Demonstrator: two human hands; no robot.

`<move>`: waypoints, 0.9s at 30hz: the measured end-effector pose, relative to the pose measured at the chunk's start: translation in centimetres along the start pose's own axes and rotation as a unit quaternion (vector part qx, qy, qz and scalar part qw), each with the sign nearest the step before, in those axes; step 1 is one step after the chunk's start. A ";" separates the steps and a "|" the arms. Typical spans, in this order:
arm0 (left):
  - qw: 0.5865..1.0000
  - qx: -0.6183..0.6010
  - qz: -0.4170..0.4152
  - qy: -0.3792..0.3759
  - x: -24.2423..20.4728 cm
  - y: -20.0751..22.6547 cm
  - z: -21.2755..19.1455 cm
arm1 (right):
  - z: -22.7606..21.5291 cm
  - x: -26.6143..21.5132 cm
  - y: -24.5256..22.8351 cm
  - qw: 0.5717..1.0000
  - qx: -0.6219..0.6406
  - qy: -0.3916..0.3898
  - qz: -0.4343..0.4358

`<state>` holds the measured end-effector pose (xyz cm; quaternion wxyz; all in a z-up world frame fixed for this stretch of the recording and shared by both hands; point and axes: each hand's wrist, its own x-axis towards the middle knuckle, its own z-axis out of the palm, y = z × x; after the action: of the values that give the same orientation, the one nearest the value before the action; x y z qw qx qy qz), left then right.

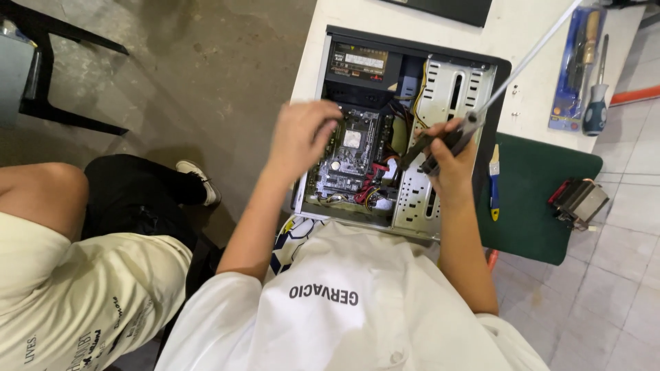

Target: The person works on the internal components of a desktop computer tower, using a screwdriver to tighten screws on the motherboard and power supply. They then install a red CPU fan onto the motherboard and connect the necessary cables.

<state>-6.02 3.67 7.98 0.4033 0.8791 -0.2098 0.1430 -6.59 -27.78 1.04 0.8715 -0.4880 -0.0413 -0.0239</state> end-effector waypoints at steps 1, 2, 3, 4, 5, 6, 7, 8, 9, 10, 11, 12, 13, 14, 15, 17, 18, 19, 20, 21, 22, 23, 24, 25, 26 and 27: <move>1.000 0.001 0.001 0.002 -0.6 1.0 1.1 | 0.4 -0.5 0.5 1.000 0.000 -0.002 -0.001; 0.990 -0.112 -0.078 -0.032 -1.2 1.9 2.2 | 0.8 -0.9 0.8 1.000 0.000 -0.002 -0.010; 0.960 -0.222 -0.155 -0.065 -1.8 2.9 3.4 | 1.1 -1.4 1.2 1.000 -0.001 -0.002 -0.019; 0.961 -0.220 -0.155 -0.064 -2.1 3.7 3.9 | 1.1 -1.5 1.7 1.000 0.001 -0.003 -0.018; 0.937 -0.291 -0.179 -0.076 -2.4 4.5 4.4 | 1.0 -1.6 2.2 0.999 -0.016 -0.016 -0.031; 0.906 -0.361 -0.202 -0.087 -2.8 5.4 5.0 | 0.9 -1.8 2.6 0.998 -0.034 -0.027 -0.043; 0.906 -0.360 -0.203 -0.087 -2.8 4.7 5.6 | 1.2 -1.6 2.9 0.998 -0.033 -0.027 -0.042; 0.883 -0.409 -0.217 -0.078 -3.0 4.0 6.5 | 1.4 -1.8 3.2 0.997 -0.037 -0.033 -0.059; 0.856 -0.456 -0.231 -0.069 -3.3 3.4 7.3 | 1.5 -2.0 3.4 0.996 -0.042 -0.039 -0.075; 0.855 -0.457 -0.232 -0.070 -3.2 3.3 7.3 | 1.8 -2.0 3.2 0.996 -0.043 -0.037 -0.074; 0.850 -0.469 -0.230 -0.069 -3.2 3.2 7.1 | 2.2 -2.1 3.0 0.995 -0.037 -0.041 -0.084; 0.845 -0.479 -0.226 -0.067 -3.1 3.0 7.0 | 2.6 -2.0 2.8 0.994 -0.031 -0.046 -0.094; 0.845 -0.480 -0.226 -0.067 -2.8 3.6 6.4 | 2.6 -2.0 2.6 0.994 -0.032 -0.046 -0.094; 0.849 -0.471 -0.226 -0.077 -2.4 4.3 5.7 | 2.7 -2.0 2.4 0.993 -0.030 -0.050 -0.101; 0.853 -0.462 -0.227 -0.086 -2.1 4.9 5.1 | 2.8 -2.0 2.3 0.992 -0.029 -0.053 -0.107; 0.874 -0.424 -0.217 -0.093 -1.8 5.8 4.4 | 2.7 -2.0 2.4 0.991 -0.030 -0.060 -0.114; 0.893 -0.386 -0.208 -0.099 -1.7 6.2 4.0 | 2.6 -2.0 2.5 0.990 -0.031 -0.065 -0.119; 0.893 -0.386 -0.208 -0.100 -1.4 6.4 3.8 | 2.5 -2.1 2.5 0.990 -0.031 -0.064 -0.119; 0.910 -0.349 -0.197 -0.108 -1.2 6.6 3.6 | 2.3 -2.3 2.6 0.990 -0.036 -0.070 -0.120; 0.924 -0.313 -0.185 -0.116 -0.9 6.7 3.3 | 2.2 -2.4 2.7 0.989 -0.040 -0.075 -0.121; 0.924 -0.313 -0.186 -0.118 -0.9 6.7 3.2 | 2.2 -2.5 2.7 0.989 -0.040 -0.074 -0.120; 0.934 -0.284 -0.176 -0.130 -0.8 6.7 3.1 | 2.2 -2.6 2.8 0.989 -0.053 -0.072 -0.116; 0.942 -0.256 -0.165 -0.141 -0.7 6.8 3.0 | 2.2 -2.7 2.7 0.989 -0.067 -0.071 -0.113; 0.942 -0.257 -0.165 -0.142 -0.6 5.9 3.1 | 2.2 -2.7 2.6 0.989 -0.068 -0.069 -0.112; 0.973 -0.128 -0.115 -0.152 -0.4 5.0 3.4 | 2.1 -2.7 2.4 0.986 -0.112 -0.056 -0.109; 0.985 0.003 -0.062 -0.159 -0.3 4.2 3.7 | 2.0 -2.8 2.2 0.981 -0.156 -0.042 -0.106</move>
<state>-7.99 -1.58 8.19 0.3707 0.9030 -0.2160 -0.0228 -9.27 -24.93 -0.06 0.7747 -0.6114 -0.1249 -0.1023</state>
